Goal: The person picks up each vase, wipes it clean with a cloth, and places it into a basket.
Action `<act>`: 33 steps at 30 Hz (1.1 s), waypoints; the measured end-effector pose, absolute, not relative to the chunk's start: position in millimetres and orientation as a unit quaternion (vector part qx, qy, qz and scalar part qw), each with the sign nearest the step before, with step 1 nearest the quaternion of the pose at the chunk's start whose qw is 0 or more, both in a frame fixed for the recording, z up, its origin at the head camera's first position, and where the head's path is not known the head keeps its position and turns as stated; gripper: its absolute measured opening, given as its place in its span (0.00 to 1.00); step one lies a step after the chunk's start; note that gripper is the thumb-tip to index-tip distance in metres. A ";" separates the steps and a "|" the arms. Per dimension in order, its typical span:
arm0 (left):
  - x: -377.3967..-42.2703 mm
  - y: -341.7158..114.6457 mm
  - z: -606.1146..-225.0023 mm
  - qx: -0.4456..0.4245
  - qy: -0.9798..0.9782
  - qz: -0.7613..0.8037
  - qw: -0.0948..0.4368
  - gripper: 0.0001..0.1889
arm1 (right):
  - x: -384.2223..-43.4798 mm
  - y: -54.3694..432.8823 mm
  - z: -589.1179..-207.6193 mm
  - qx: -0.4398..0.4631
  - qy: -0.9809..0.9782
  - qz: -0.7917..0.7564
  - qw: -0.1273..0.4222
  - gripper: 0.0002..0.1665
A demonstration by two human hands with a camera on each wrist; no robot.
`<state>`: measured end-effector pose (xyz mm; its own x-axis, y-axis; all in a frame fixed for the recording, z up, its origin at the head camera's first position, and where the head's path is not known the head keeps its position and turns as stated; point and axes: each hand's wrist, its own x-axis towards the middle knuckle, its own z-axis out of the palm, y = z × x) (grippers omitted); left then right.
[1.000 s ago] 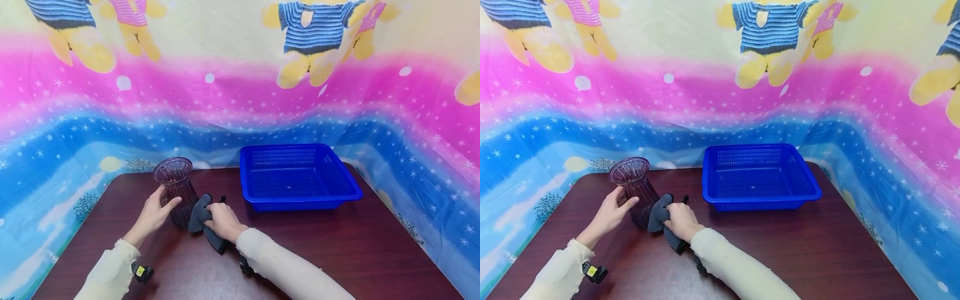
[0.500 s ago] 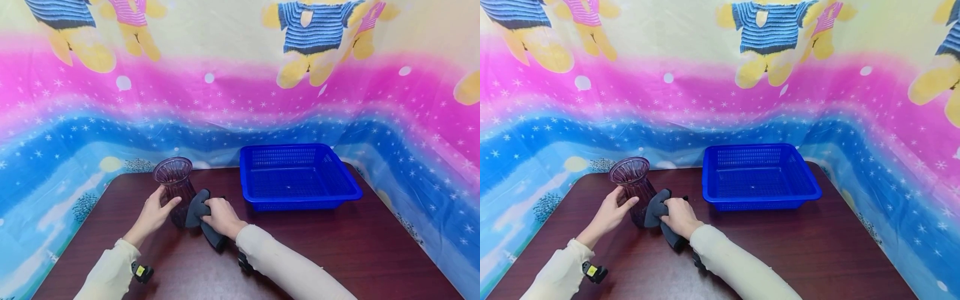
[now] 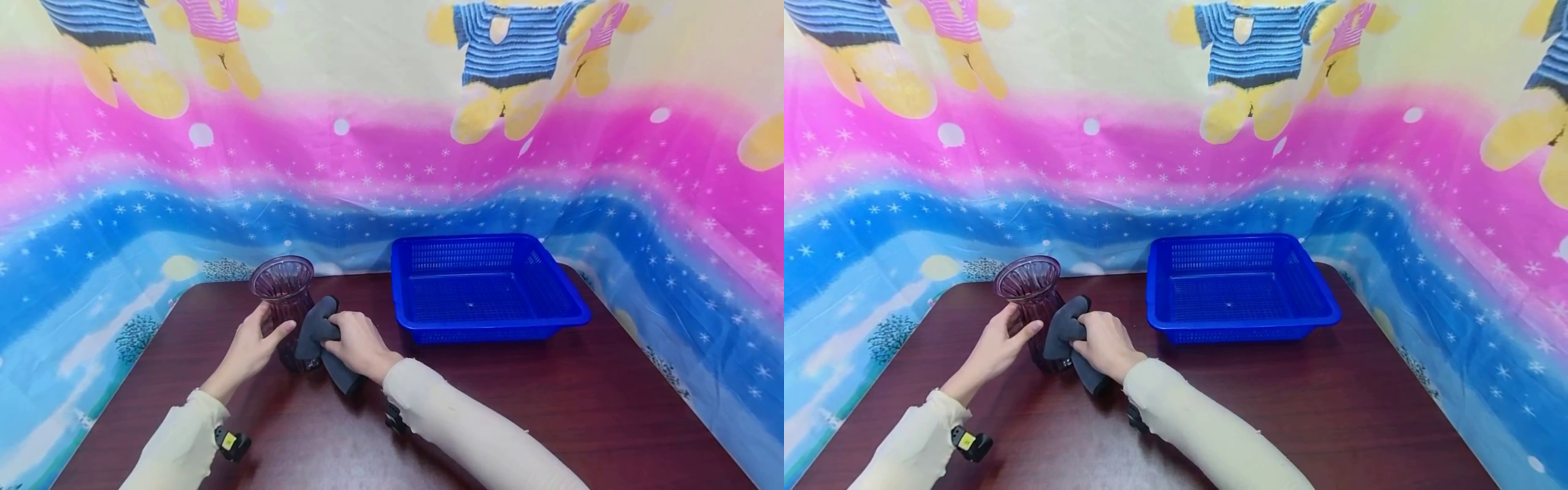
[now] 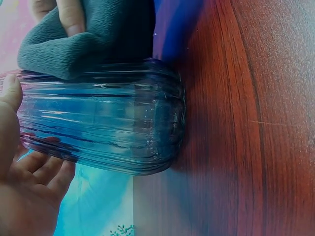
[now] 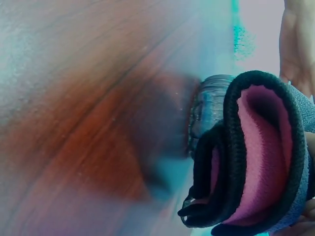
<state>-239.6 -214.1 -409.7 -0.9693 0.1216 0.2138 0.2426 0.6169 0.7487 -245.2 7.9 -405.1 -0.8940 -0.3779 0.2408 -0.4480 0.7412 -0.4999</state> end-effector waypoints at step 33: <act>-238.8 -215.5 -410.4 -0.112 -0.898 -0.418 0.075 0.37 | -241.3 2.5 -379.2 0.224 -0.926 0.291 0.086 0.13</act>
<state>-238.8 -215.5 -410.4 -0.9637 0.1380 0.2284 0.2636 0.6258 0.7341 -241.3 2.5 -379.2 -0.8846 -0.3647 0.2905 -0.4654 0.7300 -0.5005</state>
